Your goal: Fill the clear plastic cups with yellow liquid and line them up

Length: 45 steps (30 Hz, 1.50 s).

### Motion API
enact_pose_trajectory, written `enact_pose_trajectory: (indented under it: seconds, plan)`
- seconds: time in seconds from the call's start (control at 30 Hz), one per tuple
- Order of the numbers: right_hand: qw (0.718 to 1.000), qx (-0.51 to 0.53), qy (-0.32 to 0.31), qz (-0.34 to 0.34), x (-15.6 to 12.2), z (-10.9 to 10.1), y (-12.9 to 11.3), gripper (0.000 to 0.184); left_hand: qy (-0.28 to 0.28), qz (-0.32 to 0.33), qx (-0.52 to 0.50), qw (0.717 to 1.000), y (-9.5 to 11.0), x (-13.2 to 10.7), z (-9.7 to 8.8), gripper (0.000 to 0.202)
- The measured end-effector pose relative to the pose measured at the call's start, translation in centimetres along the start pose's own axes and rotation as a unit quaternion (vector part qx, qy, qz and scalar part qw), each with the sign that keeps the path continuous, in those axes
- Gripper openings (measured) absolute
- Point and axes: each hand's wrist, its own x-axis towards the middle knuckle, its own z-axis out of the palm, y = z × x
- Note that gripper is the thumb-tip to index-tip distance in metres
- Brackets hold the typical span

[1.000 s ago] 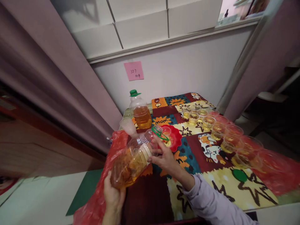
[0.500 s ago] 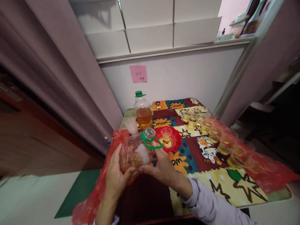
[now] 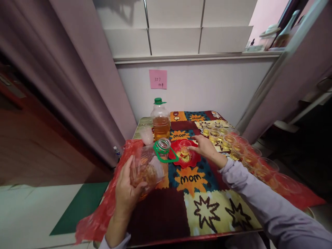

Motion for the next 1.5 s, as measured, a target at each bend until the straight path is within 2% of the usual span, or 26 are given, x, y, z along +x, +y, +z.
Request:
enact_pose_trajectory:
  seconds: [0.07, 0.17, 0.4, 0.57, 0.73, 0.87, 0.97, 1.17, 1.33, 1.5]
  plan:
    - [0.998, -0.049, -0.034, -0.001, 0.8, 0.2, -0.1, 0.068, 0.004, -0.001, -0.018, 1.000, -0.1, -0.1, 0.1, 0.122]
    - [0.996, -0.066, -0.055, -0.006, 1.3, 0.8, -1.2, 0.073, -0.004, -0.004, -0.030, 1.000, 0.1, -0.3, 0.3, 0.122]
    - [0.992, -0.089, -0.084, 0.021, 2.3, 1.6, -3.9, 0.059, -0.009, 0.002, -0.030, 1.000, 0.3, -0.2, 0.3, 0.120]
    - [0.994, -0.078, -0.068, 0.031, 2.4, 0.3, -4.0, 0.059, 0.010, -0.007, -0.023, 1.000, 0.1, 0.1, 0.2, 0.118]
    - [0.998, -0.052, -0.042, 0.018, 2.5, -3.2, -0.8, 0.057, 0.011, -0.044, -0.054, 0.998, 0.6, 0.2, 0.0, 0.123]
    - [0.998, -0.048, -0.044, 0.010, 2.4, -6.0, 3.7, 0.056, 0.011, -0.064, -0.097, 0.993, 0.9, 0.3, -0.1, 0.118]
    - [0.995, -0.077, -0.055, 0.025, 1.9, -7.0, 7.2, 0.052, 0.011, -0.063, -0.089, 0.994, 0.8, 0.4, -0.1, 0.117]
    - [0.985, -0.145, -0.081, 0.055, 0.5, -6.4, 11.9, 0.053, 0.002, -0.091, -0.104, 0.990, 0.8, 0.3, -0.2, 0.124]
    - [0.981, -0.172, -0.077, 0.051, -0.4, -5.3, 13.3, 0.055, -0.002, -0.086, -0.124, 0.989, 0.7, 0.0, -0.1, 0.123]
    - [0.978, -0.191, -0.056, 0.057, -0.4, -4.3, 14.0, 0.051, 0.001, -0.068, -0.096, 0.993, 0.2, 0.0, -0.2, 0.119]
